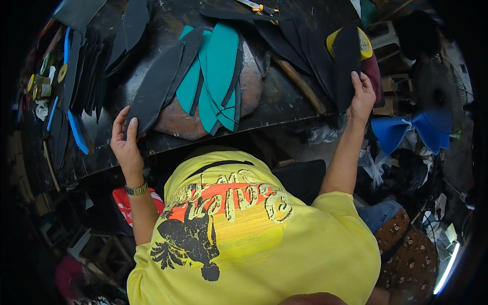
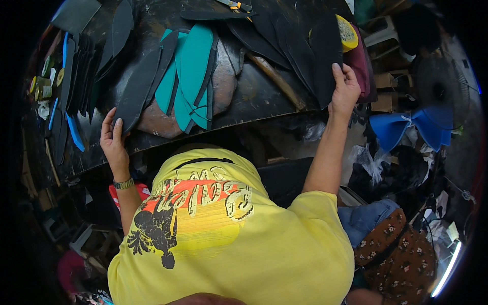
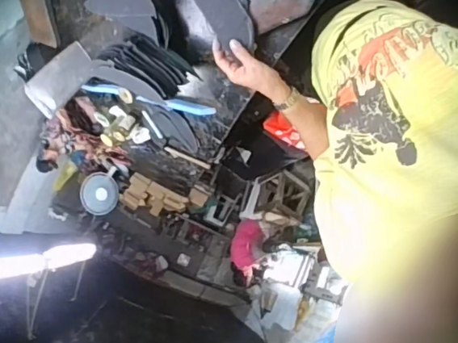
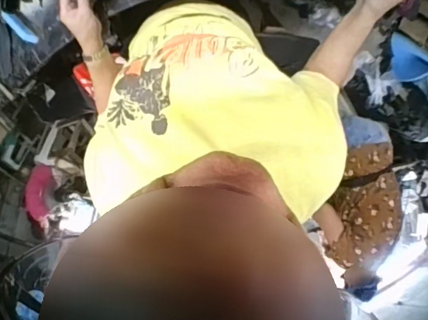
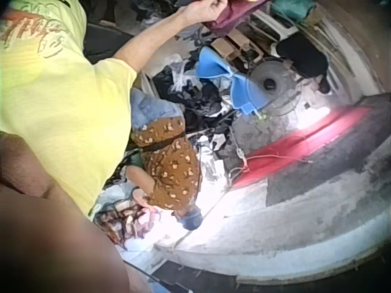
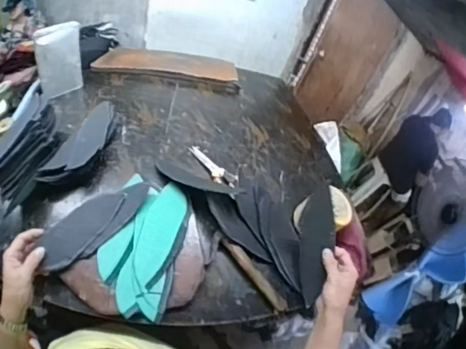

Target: The person uses shears to cut black and teal leaf-shaped pieces from a flexible sheet. They repeatedly pick up pieces, trim edges, and place them on the table. A colorful mesh bag is briefly handled and set aside.

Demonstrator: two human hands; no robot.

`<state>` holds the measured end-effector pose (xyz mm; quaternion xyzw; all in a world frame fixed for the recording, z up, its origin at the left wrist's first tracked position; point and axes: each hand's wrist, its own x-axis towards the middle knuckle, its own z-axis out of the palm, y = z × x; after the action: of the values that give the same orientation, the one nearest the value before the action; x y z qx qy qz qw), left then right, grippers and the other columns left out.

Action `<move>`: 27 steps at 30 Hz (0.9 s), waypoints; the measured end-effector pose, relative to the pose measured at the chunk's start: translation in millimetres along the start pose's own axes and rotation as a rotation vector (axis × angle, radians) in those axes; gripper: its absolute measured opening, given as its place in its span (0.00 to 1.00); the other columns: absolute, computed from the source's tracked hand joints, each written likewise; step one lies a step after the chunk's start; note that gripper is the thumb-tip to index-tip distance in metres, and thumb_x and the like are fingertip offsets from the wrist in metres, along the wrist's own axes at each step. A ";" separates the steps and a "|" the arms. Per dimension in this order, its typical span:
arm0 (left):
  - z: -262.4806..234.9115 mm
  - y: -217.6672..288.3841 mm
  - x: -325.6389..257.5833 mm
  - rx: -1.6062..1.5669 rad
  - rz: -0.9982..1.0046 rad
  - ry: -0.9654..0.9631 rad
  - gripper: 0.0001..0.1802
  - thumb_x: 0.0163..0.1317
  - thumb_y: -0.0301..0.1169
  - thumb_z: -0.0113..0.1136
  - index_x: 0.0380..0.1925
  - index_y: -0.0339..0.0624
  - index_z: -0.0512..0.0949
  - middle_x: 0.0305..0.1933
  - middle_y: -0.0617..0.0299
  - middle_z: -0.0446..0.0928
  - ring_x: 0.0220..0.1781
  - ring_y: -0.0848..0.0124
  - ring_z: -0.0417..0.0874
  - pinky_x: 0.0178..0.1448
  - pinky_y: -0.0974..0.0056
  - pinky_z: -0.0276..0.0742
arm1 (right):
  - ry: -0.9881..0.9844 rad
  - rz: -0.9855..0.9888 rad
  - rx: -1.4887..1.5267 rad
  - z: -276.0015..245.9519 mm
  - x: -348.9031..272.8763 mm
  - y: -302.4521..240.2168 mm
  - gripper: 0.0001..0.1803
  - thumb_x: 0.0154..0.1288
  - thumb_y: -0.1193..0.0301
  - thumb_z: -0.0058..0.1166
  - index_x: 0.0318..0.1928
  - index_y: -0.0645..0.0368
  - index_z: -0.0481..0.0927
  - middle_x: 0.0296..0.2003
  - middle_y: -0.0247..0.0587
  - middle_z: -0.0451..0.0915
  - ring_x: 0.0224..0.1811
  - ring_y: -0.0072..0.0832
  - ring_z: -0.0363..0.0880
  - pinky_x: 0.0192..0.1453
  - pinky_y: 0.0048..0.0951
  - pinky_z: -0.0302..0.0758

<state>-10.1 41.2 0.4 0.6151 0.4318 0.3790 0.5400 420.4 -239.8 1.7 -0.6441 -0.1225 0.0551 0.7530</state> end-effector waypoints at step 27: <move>5.6 -2.2 -0.2 0.081 0.023 0.081 0.18 0.68 0.29 0.59 0.57 0.40 0.76 0.47 0.65 0.81 0.40 0.84 0.78 0.36 0.78 0.72 | -0.320 -0.358 -1.017 24.7 -19.5 -9.8 0.44 0.43 0.64 0.76 0.64 0.53 0.72 0.52 0.47 0.79 0.58 0.34 0.74 0.66 0.35 0.66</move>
<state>-5.3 39.2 -2.5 0.6254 0.4613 0.3920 0.4923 394.5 -222.5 12.7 -0.8787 -0.3539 -0.0425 0.3174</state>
